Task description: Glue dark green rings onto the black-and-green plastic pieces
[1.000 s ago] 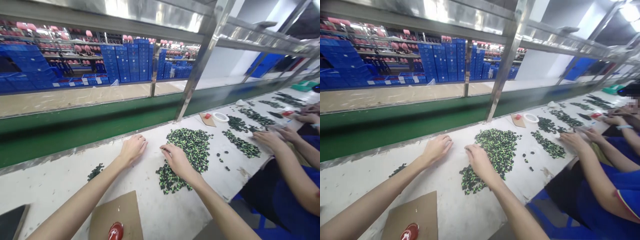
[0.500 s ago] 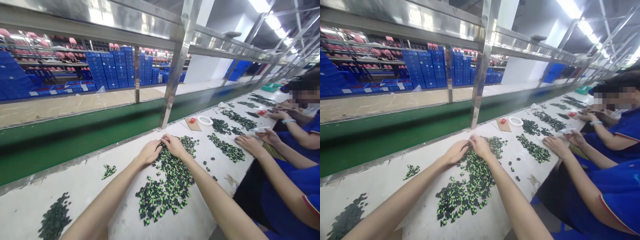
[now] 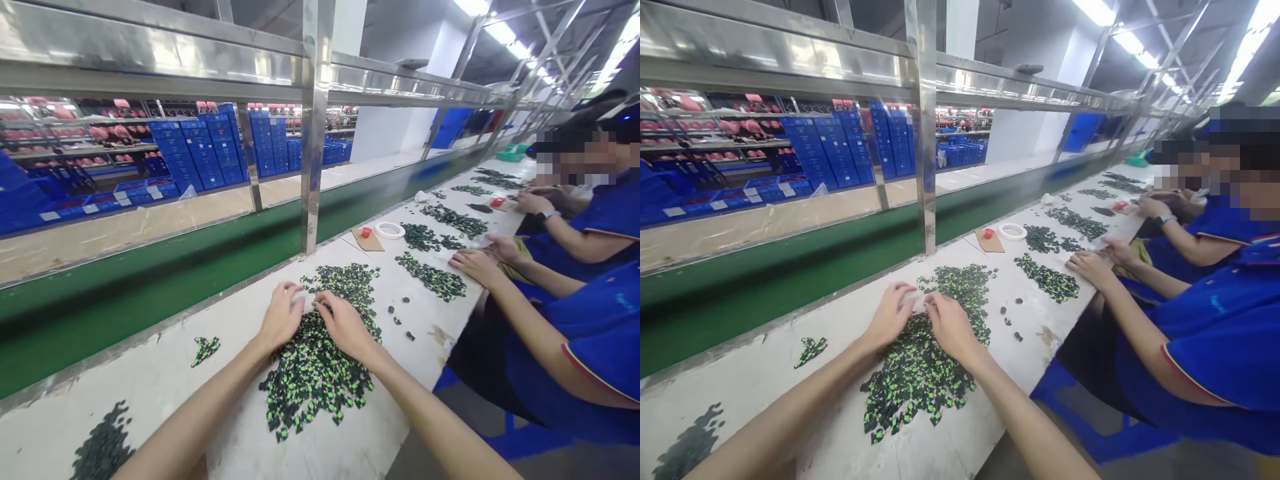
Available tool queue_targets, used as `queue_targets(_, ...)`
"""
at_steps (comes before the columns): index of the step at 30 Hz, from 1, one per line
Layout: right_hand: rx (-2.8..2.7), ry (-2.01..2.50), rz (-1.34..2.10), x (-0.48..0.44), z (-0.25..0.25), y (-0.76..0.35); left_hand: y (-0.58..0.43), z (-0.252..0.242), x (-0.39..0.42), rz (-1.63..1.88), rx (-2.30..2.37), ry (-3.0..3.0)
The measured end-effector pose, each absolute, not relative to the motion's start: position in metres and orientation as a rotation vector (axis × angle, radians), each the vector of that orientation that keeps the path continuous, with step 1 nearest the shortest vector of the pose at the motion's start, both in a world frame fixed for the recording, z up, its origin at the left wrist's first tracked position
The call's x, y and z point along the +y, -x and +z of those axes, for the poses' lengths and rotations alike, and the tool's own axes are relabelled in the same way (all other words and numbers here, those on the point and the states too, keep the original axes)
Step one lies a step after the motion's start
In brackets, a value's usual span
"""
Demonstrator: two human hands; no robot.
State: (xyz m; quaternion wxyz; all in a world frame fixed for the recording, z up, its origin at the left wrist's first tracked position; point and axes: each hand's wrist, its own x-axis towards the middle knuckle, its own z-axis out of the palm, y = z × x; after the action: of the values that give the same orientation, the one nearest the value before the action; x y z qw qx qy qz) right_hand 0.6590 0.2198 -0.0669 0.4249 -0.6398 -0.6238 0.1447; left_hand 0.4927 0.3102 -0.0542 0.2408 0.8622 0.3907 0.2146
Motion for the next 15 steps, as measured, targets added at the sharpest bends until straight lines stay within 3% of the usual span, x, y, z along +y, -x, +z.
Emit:
queue_targets(6, -1.261, 1.631, 0.301, 0.180, -0.076, -0.689, -0.539, -0.046, 0.356, 0.435, 0.931, -2.351)
queue_targets(15, -1.108, 1.638, 0.330, 0.155, -0.105, -0.637, -0.500, -0.052, 0.295, 0.327, 0.752, -2.292)
